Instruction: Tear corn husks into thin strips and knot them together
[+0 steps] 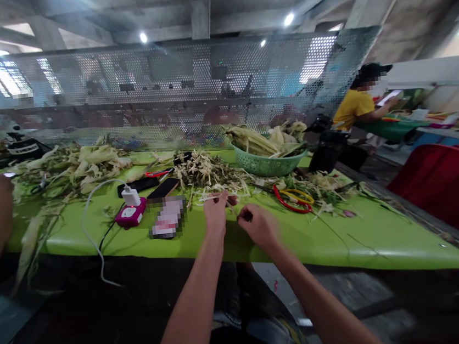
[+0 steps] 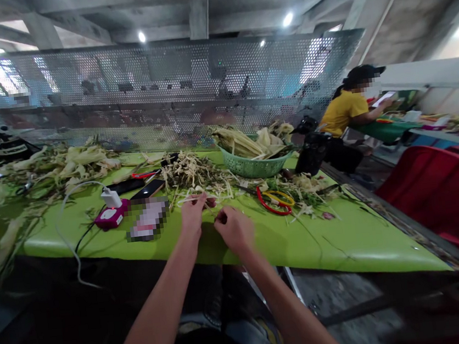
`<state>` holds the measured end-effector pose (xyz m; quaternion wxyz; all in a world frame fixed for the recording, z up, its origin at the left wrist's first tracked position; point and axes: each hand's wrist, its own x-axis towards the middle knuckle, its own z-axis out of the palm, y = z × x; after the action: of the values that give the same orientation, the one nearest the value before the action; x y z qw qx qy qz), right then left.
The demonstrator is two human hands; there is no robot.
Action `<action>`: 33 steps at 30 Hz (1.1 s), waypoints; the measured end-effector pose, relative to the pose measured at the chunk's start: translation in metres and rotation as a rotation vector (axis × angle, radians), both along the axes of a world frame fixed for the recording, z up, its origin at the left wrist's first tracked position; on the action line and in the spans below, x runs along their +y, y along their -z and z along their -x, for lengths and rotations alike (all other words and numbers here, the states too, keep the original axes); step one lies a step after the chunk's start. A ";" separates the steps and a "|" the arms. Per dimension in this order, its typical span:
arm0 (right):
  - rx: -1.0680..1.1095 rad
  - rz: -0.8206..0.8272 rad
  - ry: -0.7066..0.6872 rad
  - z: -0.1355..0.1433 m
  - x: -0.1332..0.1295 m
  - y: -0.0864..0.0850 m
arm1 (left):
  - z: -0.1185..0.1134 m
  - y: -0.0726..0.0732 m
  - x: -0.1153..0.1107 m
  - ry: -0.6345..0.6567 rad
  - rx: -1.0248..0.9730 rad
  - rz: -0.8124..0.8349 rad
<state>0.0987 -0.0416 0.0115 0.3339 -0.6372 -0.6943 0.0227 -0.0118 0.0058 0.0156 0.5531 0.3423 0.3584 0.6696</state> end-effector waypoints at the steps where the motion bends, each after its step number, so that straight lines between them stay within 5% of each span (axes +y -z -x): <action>1: 0.019 0.008 -0.017 -0.002 -0.001 0.001 | 0.000 0.000 0.000 -0.007 -0.001 -0.001; 10: 0.202 0.022 -0.193 -0.021 -0.004 0.007 | 0.002 -0.002 -0.003 0.005 0.069 -0.011; 15: 0.614 -0.104 -0.206 -0.025 0.001 0.002 | 0.001 0.001 -0.004 0.162 0.187 -0.039; 20: 0.933 -0.003 -0.317 -0.026 0.010 0.004 | -0.002 0.004 -0.005 0.283 0.297 -0.111; 33: 0.527 -0.165 -0.177 -0.035 0.009 0.001 | -0.003 -0.001 -0.011 0.398 0.174 0.072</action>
<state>0.1339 -0.0328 0.0102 0.5501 -0.5168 -0.6361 0.1602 -0.0088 -0.0047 0.0164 0.6533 0.4427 0.3539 0.5019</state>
